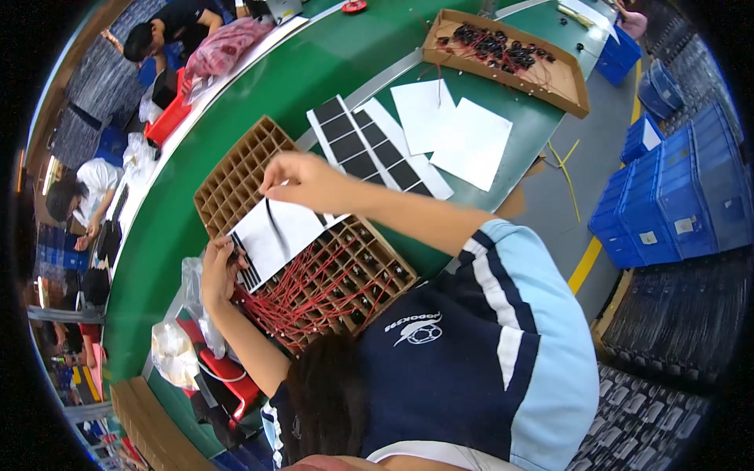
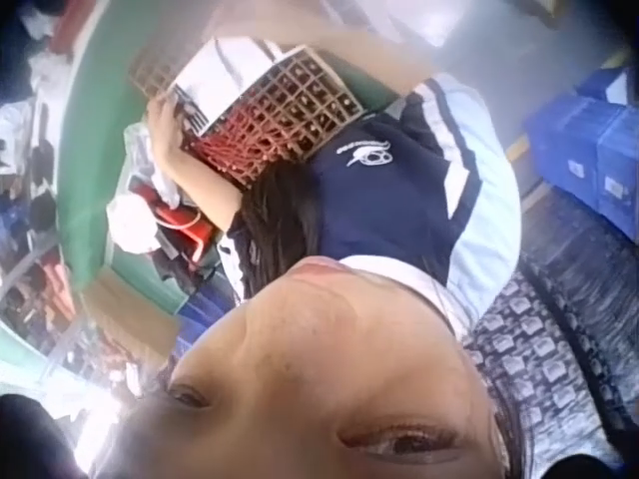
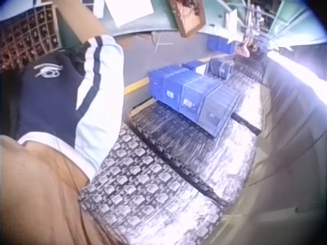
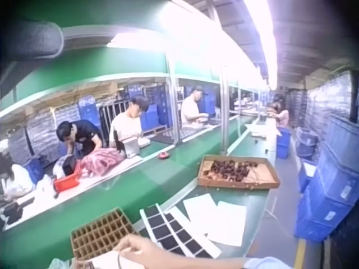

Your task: Assembling small electronic components with wires and applying adhesive labels at a factory workbench.

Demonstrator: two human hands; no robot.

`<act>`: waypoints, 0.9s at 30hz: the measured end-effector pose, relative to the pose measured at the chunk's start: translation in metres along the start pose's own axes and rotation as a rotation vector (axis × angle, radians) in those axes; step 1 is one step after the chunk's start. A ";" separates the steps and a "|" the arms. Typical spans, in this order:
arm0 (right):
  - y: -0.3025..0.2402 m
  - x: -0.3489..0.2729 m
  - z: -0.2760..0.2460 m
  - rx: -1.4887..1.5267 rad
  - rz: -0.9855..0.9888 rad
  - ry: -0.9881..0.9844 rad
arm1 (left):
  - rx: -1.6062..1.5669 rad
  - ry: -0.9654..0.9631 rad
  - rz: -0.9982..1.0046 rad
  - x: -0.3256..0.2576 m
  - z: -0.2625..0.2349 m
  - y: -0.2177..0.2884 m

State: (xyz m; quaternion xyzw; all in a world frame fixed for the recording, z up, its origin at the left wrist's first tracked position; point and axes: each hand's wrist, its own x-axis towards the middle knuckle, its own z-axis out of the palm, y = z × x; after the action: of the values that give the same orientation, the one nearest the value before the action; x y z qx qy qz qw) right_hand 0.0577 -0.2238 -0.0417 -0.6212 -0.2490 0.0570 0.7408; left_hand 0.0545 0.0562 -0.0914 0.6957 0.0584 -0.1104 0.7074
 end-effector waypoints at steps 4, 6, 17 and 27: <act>-0.047 -0.001 -0.002 -0.023 0.010 -0.094 | -0.240 -0.038 0.018 -0.001 0.009 0.009; -0.044 0.008 0.006 -0.096 -0.075 -0.141 | -0.497 -0.149 0.131 -0.012 0.016 0.025; -0.060 0.017 0.040 -0.228 -0.221 -0.216 | -0.492 -0.132 0.342 -0.071 0.064 0.077; -0.054 0.016 0.050 -0.177 -0.218 -0.154 | -0.292 -0.040 0.451 -0.077 0.079 0.079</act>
State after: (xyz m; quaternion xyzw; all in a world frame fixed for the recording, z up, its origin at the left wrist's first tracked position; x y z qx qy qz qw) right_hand 0.0378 -0.1848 0.0196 -0.6470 -0.3752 0.0016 0.6638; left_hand -0.0073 -0.0159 0.0059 0.5793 -0.0968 0.0462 0.8080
